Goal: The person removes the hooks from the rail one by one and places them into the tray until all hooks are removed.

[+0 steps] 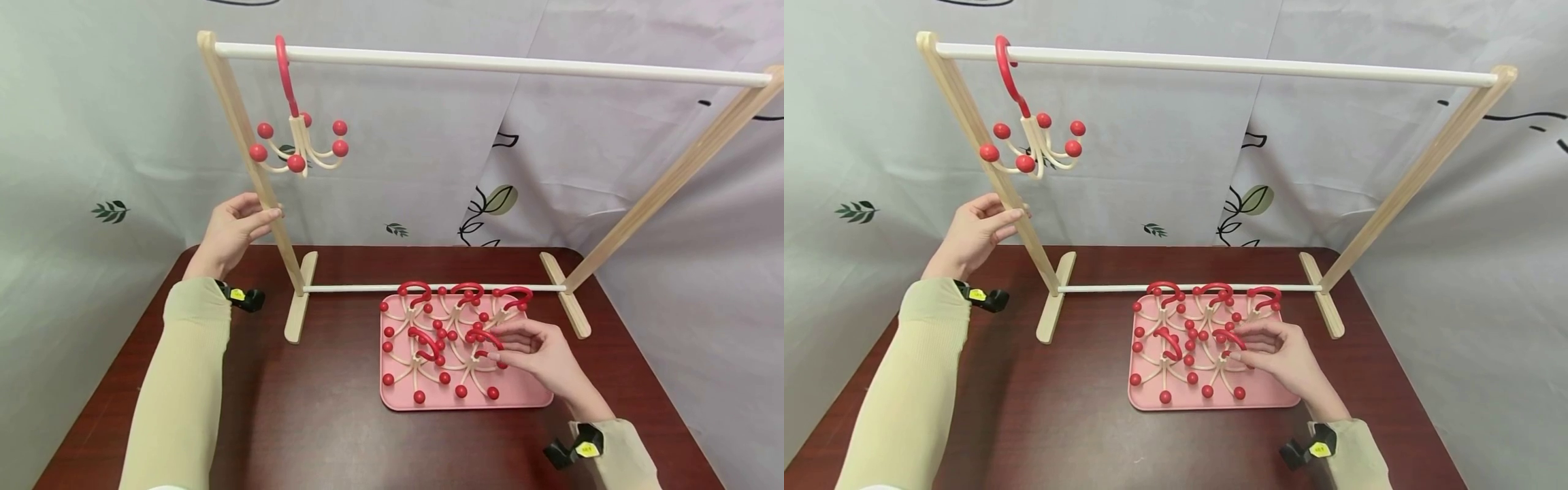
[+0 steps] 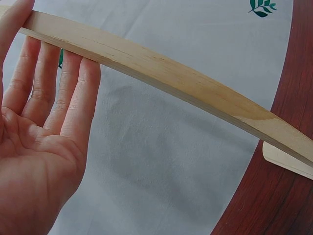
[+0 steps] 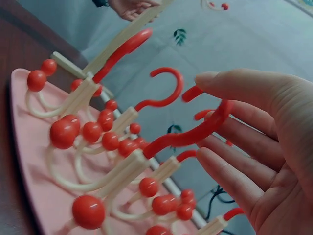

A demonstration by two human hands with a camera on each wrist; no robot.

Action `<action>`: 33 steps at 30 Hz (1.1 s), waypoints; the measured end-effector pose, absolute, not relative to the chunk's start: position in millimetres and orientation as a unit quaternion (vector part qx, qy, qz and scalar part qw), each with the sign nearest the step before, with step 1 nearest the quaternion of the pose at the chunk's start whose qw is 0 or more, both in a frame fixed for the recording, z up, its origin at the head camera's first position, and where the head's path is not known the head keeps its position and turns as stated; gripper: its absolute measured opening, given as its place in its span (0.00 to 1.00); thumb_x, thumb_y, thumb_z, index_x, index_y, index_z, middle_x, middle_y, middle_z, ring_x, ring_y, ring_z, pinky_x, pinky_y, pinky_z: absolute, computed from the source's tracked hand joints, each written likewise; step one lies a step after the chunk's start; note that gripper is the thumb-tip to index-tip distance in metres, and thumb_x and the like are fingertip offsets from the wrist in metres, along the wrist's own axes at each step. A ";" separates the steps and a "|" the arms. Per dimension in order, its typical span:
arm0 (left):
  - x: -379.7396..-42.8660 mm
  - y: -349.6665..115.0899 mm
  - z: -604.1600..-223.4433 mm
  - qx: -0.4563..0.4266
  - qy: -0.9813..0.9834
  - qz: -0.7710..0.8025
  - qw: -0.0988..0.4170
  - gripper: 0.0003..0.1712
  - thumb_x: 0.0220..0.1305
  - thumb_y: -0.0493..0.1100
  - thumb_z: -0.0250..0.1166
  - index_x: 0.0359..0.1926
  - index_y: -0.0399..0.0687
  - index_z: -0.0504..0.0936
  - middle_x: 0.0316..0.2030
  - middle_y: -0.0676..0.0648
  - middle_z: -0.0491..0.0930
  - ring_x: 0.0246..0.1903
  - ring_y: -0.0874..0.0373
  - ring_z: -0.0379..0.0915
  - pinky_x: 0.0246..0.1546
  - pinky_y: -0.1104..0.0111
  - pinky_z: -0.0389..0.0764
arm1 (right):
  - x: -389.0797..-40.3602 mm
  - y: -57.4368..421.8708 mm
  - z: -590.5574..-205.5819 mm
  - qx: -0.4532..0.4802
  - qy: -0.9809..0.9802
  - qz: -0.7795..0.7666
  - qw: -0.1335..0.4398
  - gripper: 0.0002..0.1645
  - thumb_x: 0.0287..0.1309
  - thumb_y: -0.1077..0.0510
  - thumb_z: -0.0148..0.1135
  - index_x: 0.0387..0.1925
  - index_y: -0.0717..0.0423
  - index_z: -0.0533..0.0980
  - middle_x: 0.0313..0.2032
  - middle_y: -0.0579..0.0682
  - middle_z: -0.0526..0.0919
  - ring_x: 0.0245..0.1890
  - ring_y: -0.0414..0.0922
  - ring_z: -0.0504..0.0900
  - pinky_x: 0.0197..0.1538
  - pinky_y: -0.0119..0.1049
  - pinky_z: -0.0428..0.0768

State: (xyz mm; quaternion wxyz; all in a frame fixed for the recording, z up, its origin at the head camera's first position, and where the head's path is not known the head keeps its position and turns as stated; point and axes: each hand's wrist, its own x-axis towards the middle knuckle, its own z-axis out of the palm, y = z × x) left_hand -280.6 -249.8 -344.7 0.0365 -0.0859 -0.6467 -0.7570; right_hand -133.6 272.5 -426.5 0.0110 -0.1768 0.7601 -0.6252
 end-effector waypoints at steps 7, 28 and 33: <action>-280.2 -250.1 -345.3 -0.089 -0.641 -0.761 0.037 0.10 0.66 0.31 0.70 0.46 0.45 0.86 0.39 0.48 0.88 0.43 0.58 0.86 0.45 0.71 0.83 | -137.5 273.7 -405.3 -0.197 0.752 -0.629 -0.017 0.23 0.52 0.78 0.71 0.52 0.74 0.78 0.48 0.61 0.86 0.45 0.52 0.88 0.48 0.42 0.84; -280.3 -249.6 -345.5 -0.091 -0.643 -0.759 0.036 0.10 0.66 0.31 0.70 0.47 0.45 0.86 0.40 0.49 0.88 0.44 0.58 0.86 0.45 0.71 0.83 | -161.4 254.2 -351.9 -0.256 0.748 -0.607 -0.083 0.24 0.52 0.78 0.71 0.52 0.69 0.81 0.48 0.61 0.86 0.48 0.51 0.87 0.52 0.39 0.82; -279.3 -249.8 -344.6 -0.094 -0.637 -0.764 0.035 0.10 0.66 0.31 0.69 0.46 0.45 0.86 0.39 0.49 0.88 0.43 0.58 0.86 0.45 0.71 0.83 | -165.6 245.3 -333.0 -0.276 0.735 -0.611 -0.101 0.24 0.52 0.79 0.71 0.53 0.70 0.81 0.49 0.62 0.86 0.49 0.51 0.87 0.52 0.40 0.82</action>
